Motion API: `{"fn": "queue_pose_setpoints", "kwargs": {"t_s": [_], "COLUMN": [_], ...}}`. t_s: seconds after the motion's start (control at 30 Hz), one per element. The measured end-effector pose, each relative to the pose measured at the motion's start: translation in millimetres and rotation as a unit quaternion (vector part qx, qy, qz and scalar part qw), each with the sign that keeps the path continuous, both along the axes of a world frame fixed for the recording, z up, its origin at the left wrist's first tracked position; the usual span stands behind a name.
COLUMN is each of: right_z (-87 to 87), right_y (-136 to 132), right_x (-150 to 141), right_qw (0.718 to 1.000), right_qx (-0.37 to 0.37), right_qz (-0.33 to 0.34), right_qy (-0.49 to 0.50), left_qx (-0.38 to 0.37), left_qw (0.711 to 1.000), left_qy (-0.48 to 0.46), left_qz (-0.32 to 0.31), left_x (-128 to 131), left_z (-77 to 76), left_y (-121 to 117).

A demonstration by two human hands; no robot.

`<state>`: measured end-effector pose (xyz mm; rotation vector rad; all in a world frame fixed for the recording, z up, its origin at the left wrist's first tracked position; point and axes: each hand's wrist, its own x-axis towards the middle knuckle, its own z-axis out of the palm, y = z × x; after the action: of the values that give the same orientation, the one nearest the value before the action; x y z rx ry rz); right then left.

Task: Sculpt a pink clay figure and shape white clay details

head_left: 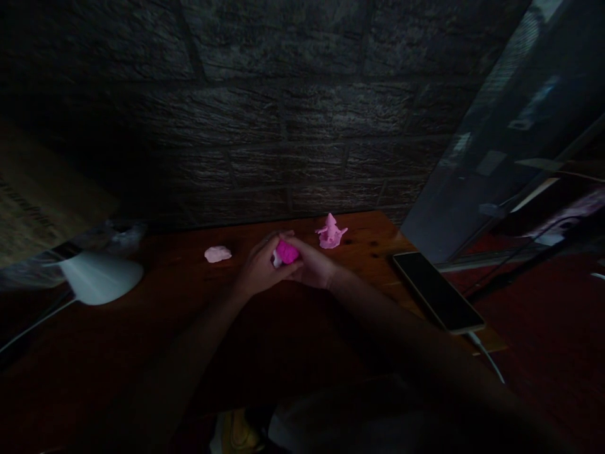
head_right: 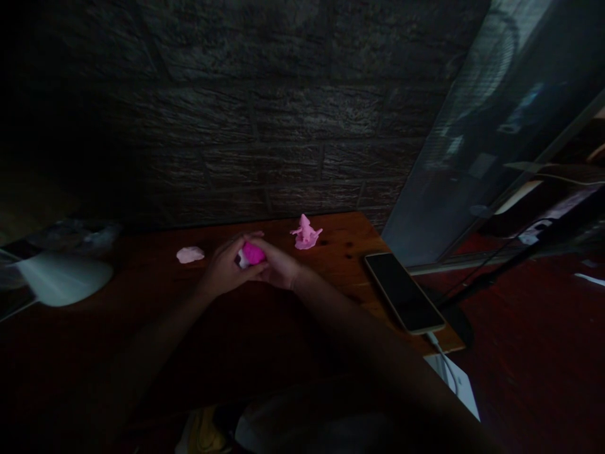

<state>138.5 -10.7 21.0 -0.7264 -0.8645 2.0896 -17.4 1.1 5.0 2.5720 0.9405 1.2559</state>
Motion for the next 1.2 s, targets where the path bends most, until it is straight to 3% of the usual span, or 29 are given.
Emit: {"fn": "queue_pose_setpoints", "kwargs": {"t_s": [0.2, 0.3, 0.47, 0.57, 0.67, 0.77, 0.87, 0.97, 1.2], "right_z": [-2.4, 0.0, 9.7, 13.4, 12.4, 8.7, 4.7, 1.2, -3.5], "right_y": [10, 11, 12, 11, 9, 7, 5, 5, 4], "right_x": [6, 8, 12, 16, 18, 15, 11, 9, 8], "right_qw": [0.999, 0.998, 0.984, 0.978, 0.982, 0.985, 0.986, 0.985, 0.971], "right_qx": [-0.021, -0.033, -0.024, -0.011, -0.005, -0.003, 0.012, 0.031, 0.056], "right_qz": [-0.023, -0.047, -0.132, -0.177, -0.167, -0.139, -0.114, -0.090, -0.103], "right_qy": [-0.012, -0.026, -0.113, -0.108, -0.085, -0.101, -0.124, -0.143, -0.207], "left_qx": [-0.087, -0.156, -0.238, -0.322, -0.419, -0.510, -0.562, -0.564, -0.498], "left_qw": [0.994, 0.985, 0.958, 0.887, 0.766, 0.659, 0.606, 0.605, 0.661], "left_qy": [0.000, -0.008, -0.158, -0.329, -0.485, -0.548, -0.559, -0.561, -0.562], "left_qz": [0.066, 0.068, 0.028, -0.002, -0.046, -0.072, -0.065, -0.035, -0.010], "left_x": [1, 1, 1, 2, 0, -4, -6, -4, 1], "left_z": [-0.7, 0.2, -2.9, -1.8, 5.2, 14.8, 22.0, 26.3, 38.2], "left_y": [2, 2, 8, 13, 16, 15, 15, 14, 11]}}
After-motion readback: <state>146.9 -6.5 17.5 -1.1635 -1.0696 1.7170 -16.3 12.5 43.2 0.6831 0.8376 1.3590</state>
